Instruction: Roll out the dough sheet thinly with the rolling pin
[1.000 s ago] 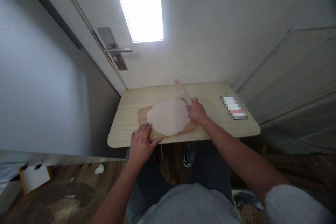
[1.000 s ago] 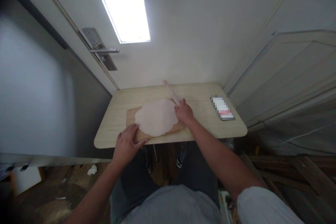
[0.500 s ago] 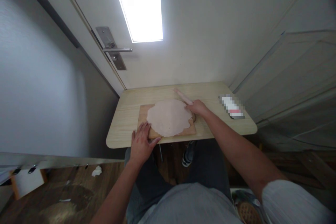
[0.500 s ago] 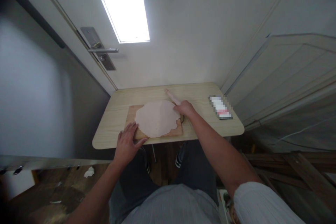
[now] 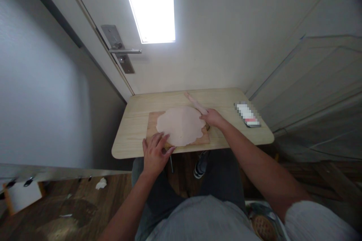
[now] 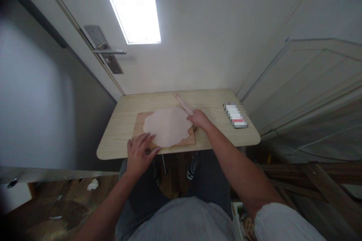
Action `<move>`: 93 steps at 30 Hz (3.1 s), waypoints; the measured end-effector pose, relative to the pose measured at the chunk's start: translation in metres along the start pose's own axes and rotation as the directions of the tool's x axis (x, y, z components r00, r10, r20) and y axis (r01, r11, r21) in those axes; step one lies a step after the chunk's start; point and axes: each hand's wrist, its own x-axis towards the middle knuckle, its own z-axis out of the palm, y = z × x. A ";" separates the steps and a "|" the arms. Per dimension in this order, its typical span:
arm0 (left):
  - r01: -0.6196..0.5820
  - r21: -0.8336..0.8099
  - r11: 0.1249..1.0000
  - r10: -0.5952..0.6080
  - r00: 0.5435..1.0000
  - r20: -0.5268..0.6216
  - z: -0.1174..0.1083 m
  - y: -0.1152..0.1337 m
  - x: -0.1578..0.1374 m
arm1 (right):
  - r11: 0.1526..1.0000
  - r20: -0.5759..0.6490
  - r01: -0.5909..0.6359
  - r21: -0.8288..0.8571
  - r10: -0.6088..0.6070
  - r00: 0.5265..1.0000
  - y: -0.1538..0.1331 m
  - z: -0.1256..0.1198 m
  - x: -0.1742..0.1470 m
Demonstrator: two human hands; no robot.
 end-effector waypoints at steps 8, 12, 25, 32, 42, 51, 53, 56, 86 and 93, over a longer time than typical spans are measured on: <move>-0.090 -0.051 0.995 0.091 0.996 0.003 0.005 -0.004 0.006 | 0.972 0.082 -0.015 0.236 -0.004 0.997 -0.005 0.002 -0.031; -0.064 -0.015 0.998 0.065 0.997 0.037 0.005 -0.001 0.006 | 0.912 0.117 -0.039 0.409 -0.010 0.993 0.000 0.008 -0.054; 0.132 0.094 0.987 -0.135 0.990 0.033 0.029 0.046 0.023 | 0.987 -0.163 0.007 0.161 0.020 0.986 0.021 -0.003 -0.038; 0.107 0.061 0.992 -0.107 0.994 0.004 0.036 0.045 0.035 | 0.994 -0.191 0.019 0.105 0.002 0.982 0.010 -0.006 -0.012; -0.173 -0.070 0.982 0.175 0.985 0.014 0.033 0.033 0.026 | 0.998 -0.131 0.062 -0.016 -0.063 0.989 0.022 -0.015 -0.029; -0.237 -0.110 0.965 0.245 0.967 0.070 0.026 0.025 0.017 | 0.978 -0.021 0.064 -0.199 -0.069 0.997 0.034 -0.018 -0.050; -0.235 -0.113 0.965 0.244 0.967 0.074 0.024 0.024 0.016 | 0.976 0.002 0.072 -0.206 -0.073 0.997 0.036 -0.021 -0.051; -0.227 -0.117 0.967 0.236 0.969 0.069 0.021 0.020 0.015 | 0.970 0.004 0.079 -0.230 -0.080 0.997 0.038 -0.026 -0.052; -0.296 -0.228 0.928 0.305 0.952 0.006 0.006 0.015 0.015 | 0.937 -0.146 0.157 -0.312 -0.210 0.967 -0.025 0.002 0.001; -0.298 -0.269 0.916 0.319 0.947 0.037 0.009 0.018 -0.003 | 0.934 -0.060 0.163 -0.317 -0.191 0.980 -0.014 -0.011 0.005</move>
